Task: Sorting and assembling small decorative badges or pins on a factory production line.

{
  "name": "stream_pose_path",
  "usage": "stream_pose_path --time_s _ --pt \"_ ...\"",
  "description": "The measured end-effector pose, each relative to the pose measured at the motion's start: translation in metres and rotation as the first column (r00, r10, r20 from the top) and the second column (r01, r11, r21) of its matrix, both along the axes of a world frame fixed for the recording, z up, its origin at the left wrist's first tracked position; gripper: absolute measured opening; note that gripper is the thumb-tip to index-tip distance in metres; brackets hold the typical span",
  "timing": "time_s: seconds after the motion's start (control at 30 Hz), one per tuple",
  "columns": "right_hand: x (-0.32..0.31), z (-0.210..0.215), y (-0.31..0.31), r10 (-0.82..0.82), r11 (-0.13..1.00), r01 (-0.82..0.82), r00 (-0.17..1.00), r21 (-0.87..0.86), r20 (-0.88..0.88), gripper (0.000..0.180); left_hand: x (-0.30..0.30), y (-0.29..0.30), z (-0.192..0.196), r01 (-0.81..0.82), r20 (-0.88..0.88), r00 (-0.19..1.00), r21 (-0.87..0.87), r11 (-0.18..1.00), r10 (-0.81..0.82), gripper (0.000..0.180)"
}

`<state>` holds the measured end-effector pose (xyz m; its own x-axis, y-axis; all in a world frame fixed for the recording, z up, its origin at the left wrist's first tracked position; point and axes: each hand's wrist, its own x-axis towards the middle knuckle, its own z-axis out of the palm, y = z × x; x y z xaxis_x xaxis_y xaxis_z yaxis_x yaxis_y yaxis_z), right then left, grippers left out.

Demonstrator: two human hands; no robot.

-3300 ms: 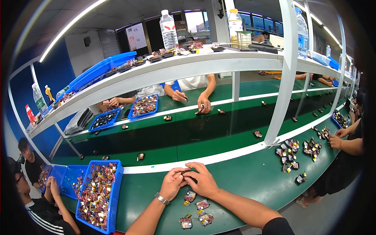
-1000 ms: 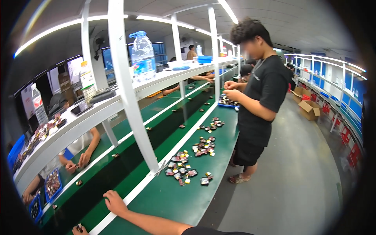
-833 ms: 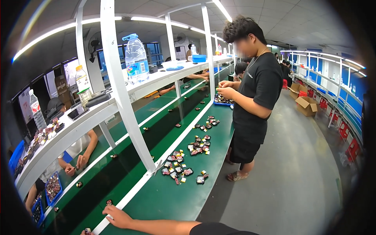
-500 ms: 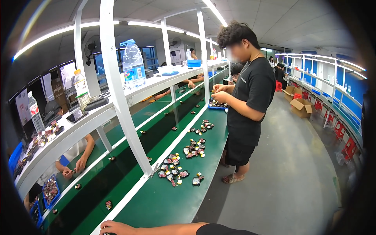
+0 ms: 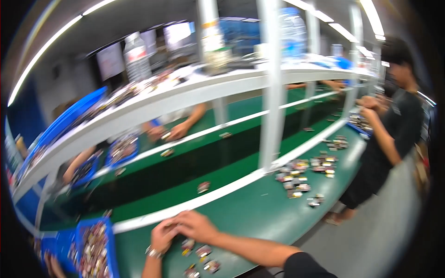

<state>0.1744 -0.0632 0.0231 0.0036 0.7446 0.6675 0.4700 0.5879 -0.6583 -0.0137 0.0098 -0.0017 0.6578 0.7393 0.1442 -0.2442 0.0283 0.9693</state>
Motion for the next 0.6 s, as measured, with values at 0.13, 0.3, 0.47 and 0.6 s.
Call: stream_pose_path --time_s 0.13,0.3,0.47,0.6 --pt "0.009 0.01 -0.003 -0.105 0.994 0.105 0.988 0.009 0.114 0.041 0.01 -0.004 0.005 0.096 0.154 0.986 -0.181 0.979 -0.069 0.044" --pt "-0.003 0.018 -0.001 0.034 0.997 -0.047 0.983 0.065 0.183 0.038 -0.008 -0.005 0.007 0.108 0.08 0.993 -0.237 0.966 -0.091 0.045" --pt "0.003 0.012 -0.003 -0.067 0.996 0.056 0.983 0.066 0.17 0.015 -0.001 -0.01 0.011 0.115 0.069 0.992 -0.224 0.968 -0.102 0.043" --pt "0.007 0.014 -0.004 -0.063 0.998 0.059 0.978 0.023 0.198 0.014 0.004 -0.014 0.014 0.044 0.033 0.999 -0.215 0.976 -0.037 0.042"
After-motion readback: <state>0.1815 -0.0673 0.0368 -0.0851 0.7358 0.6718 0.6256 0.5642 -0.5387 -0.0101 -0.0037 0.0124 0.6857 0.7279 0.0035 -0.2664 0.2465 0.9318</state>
